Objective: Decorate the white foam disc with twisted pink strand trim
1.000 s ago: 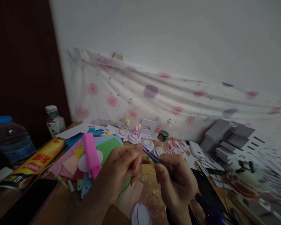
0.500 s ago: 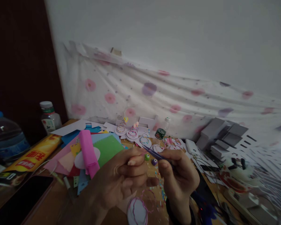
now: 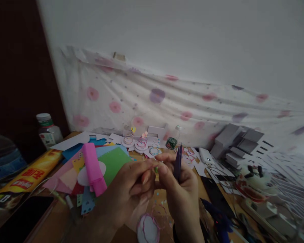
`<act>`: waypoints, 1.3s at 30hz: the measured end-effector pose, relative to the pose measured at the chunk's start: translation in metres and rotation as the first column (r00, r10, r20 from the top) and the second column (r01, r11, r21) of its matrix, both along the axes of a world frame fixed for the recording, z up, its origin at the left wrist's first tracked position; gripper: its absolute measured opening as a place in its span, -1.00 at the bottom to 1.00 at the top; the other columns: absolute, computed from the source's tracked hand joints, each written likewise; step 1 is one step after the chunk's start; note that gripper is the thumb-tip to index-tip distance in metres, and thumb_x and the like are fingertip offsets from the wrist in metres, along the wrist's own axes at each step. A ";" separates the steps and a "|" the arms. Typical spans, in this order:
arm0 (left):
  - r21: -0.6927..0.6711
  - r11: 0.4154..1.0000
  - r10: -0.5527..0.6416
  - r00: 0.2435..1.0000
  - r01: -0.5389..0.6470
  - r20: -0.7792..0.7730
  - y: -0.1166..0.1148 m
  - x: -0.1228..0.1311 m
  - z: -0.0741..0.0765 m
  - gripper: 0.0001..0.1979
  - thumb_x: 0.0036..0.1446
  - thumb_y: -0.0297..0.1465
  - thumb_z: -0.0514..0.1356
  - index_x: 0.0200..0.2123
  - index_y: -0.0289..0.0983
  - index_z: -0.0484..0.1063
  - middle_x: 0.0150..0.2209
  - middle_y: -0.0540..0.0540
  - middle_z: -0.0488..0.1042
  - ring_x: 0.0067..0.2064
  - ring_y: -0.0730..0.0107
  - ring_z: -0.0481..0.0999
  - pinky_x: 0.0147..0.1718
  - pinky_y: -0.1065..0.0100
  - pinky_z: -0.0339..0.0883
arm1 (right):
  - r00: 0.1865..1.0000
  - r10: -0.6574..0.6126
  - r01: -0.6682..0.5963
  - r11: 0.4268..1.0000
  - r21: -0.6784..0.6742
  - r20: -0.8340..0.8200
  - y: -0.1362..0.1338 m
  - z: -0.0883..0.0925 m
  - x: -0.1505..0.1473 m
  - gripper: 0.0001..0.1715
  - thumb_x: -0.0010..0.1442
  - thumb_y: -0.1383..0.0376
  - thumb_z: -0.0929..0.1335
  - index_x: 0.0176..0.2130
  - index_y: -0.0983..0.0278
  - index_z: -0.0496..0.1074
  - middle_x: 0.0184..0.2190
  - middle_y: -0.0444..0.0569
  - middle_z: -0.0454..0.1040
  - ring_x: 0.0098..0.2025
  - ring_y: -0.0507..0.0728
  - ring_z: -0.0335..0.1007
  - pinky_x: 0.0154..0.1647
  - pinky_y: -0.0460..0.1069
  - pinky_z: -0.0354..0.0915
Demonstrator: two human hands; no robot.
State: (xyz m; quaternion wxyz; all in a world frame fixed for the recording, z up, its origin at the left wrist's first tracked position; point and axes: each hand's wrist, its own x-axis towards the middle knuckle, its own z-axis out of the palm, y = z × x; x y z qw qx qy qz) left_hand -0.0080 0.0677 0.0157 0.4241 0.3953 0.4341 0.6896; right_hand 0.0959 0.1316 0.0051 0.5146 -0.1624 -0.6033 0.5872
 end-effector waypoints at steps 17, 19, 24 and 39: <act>0.256 0.862 0.504 0.794 -0.438 -0.340 -0.013 -0.018 -0.006 -0.78 0.15 -0.25 0.37 -0.12 -0.07 0.54 -0.32 0.05 0.67 -0.43 0.42 0.63 -0.42 0.43 0.57 | 0.971 -0.082 0.029 0.972 -0.233 -0.223 0.013 0.007 -0.004 -0.63 -0.03 0.08 0.61 -0.47 0.26 0.50 -0.72 -0.37 -0.03 -0.68 -0.10 -0.26 -0.74 -0.19 -0.15; 0.342 0.822 0.567 0.717 -0.456 -0.405 -0.014 -0.019 -0.008 -0.66 0.14 -0.31 0.38 -0.01 0.00 0.50 -0.27 0.09 0.68 -0.41 0.42 0.64 -0.40 0.43 0.58 | 0.975 -0.056 0.002 0.970 -0.244 -0.214 0.013 0.008 -0.004 -0.60 -0.04 0.06 0.61 -0.48 0.26 0.48 -0.72 -0.38 -0.05 -0.68 -0.10 -0.28 -0.74 -0.18 -0.17; 0.499 0.756 0.654 0.513 -0.423 -0.555 -0.018 -0.023 -0.008 -0.85 0.20 -0.45 0.33 -0.22 -0.04 0.59 -0.32 0.16 0.66 -0.36 0.50 0.64 -0.28 0.51 0.53 | 0.971 0.006 -0.070 0.963 -0.259 -0.238 0.013 0.009 -0.004 -0.59 -0.05 0.08 0.62 -0.48 0.24 0.45 -0.70 -0.39 -0.07 -0.67 -0.10 -0.33 -0.73 -0.18 -0.21; 0.127 0.959 0.267 0.959 -0.254 -0.097 -0.011 -0.008 -0.003 -0.38 0.33 -0.09 0.09 -0.77 -0.13 0.12 -0.86 0.13 0.21 -0.80 0.53 0.21 -0.35 0.26 0.51 | 0.971 -0.057 0.039 0.996 -0.081 -0.230 0.003 -0.003 -0.007 -0.75 0.13 0.09 0.56 -0.39 0.19 0.59 -0.68 -0.32 0.03 -0.65 -0.10 -0.16 -0.68 -0.20 -0.10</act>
